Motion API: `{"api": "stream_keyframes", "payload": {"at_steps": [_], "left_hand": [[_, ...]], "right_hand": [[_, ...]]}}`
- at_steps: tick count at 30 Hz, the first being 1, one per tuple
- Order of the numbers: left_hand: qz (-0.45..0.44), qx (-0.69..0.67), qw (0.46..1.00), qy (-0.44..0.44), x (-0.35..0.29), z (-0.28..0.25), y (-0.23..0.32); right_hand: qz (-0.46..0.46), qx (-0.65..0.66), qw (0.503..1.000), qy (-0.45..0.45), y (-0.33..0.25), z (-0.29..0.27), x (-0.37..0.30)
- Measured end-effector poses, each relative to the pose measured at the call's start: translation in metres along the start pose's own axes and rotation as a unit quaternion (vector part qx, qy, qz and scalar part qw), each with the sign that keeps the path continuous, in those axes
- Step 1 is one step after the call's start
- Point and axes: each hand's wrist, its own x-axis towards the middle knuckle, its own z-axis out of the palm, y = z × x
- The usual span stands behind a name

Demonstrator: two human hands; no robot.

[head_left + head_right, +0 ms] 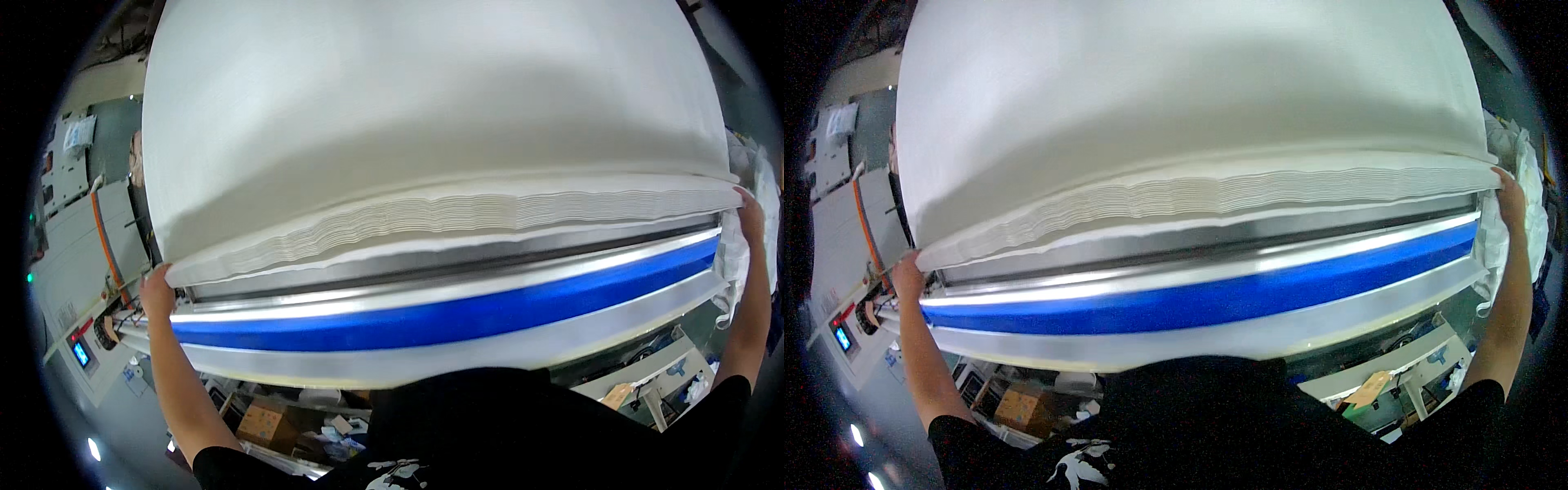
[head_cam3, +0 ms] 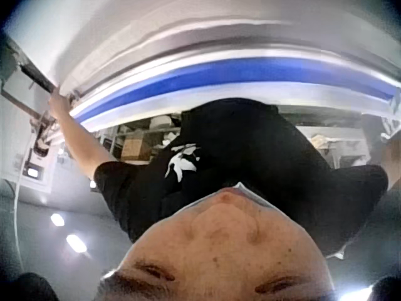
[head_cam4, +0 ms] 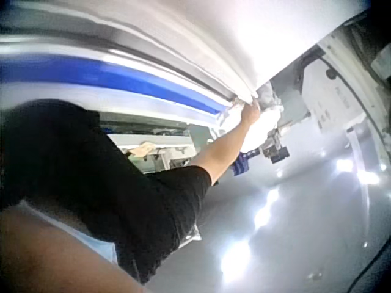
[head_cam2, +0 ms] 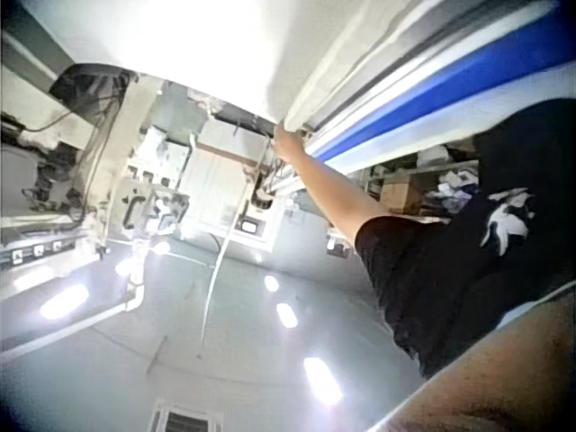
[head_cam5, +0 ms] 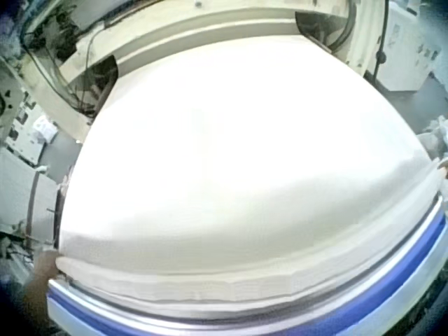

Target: The person repeatedly picks up a single white sheet from a stack, folds it in half, and places it into a blue and white machine. This action is repeated continuously throughout the clip.

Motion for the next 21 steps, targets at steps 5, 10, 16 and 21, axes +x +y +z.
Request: {"api": "stream_keyframes", "payload": {"at_steps": [5, 10, 16, 21], "left_hand": [[0.021, 0.003, 0.998, -0.053, -0.046, -0.009, -0.038], [0.083, 0.047, 0.981, -0.172, -0.092, 0.046, -0.033], [0.169, 0.150, 0.914, -0.337, -0.120, 0.091, 0.004], [0.201, 0.215, 0.861, -0.414, -0.090, 0.121, 0.034]], "right_hand": [[-0.003, 0.042, 0.996, -0.076, 0.011, -0.030, -0.039], [-0.041, -0.047, 0.992, -0.108, 0.020, -0.010, -0.093], [-0.067, -0.121, 0.955, -0.262, -0.020, 0.036, -0.133], [-0.145, -0.228, 0.926, -0.262, 0.002, 0.071, -0.153]]}}
